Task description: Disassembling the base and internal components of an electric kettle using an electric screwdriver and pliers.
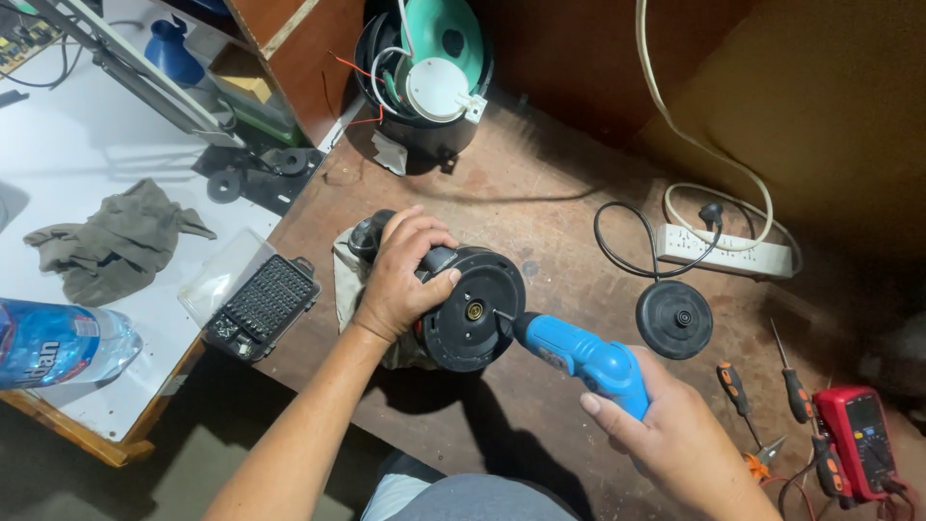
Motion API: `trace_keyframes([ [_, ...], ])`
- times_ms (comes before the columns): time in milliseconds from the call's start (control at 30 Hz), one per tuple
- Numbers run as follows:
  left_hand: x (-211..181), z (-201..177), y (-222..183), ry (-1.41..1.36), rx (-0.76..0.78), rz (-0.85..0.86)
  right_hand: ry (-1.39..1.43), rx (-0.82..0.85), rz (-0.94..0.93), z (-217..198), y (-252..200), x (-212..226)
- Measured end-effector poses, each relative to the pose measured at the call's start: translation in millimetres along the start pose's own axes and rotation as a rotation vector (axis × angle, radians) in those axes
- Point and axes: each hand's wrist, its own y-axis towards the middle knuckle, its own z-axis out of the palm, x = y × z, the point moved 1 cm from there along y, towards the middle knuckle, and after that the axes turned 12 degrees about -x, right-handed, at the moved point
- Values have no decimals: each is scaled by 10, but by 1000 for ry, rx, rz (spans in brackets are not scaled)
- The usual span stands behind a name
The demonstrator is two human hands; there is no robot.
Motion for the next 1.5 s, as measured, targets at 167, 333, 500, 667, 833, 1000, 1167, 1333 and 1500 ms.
trace_keyframes([
  [167,-42,-10,-35,-6,2,0,10,35,107,-88,-54,128],
  [333,-46,-1,-20,2,6,-20,-31,39,103,-129,-50,208],
  [500,-57,15,-15,11,-16,10,130,7,104,-73,-45,75],
  [667,-47,5,-27,26,4,-12,304,-2,77,28,-36,-66],
  [833,-5,30,-2,33,-12,31,323,-1,148,55,-100,-3],
  [1000,20,21,-39,50,1,1,567,-1,114,276,-2,-280],
  [1167,94,25,26,76,12,24,593,-20,53,459,109,-495],
  [1333,88,9,-73,84,42,-22,650,-22,151,453,-97,-424],
  [1500,127,36,-48,92,20,-6,409,-53,249,674,143,-733],
])
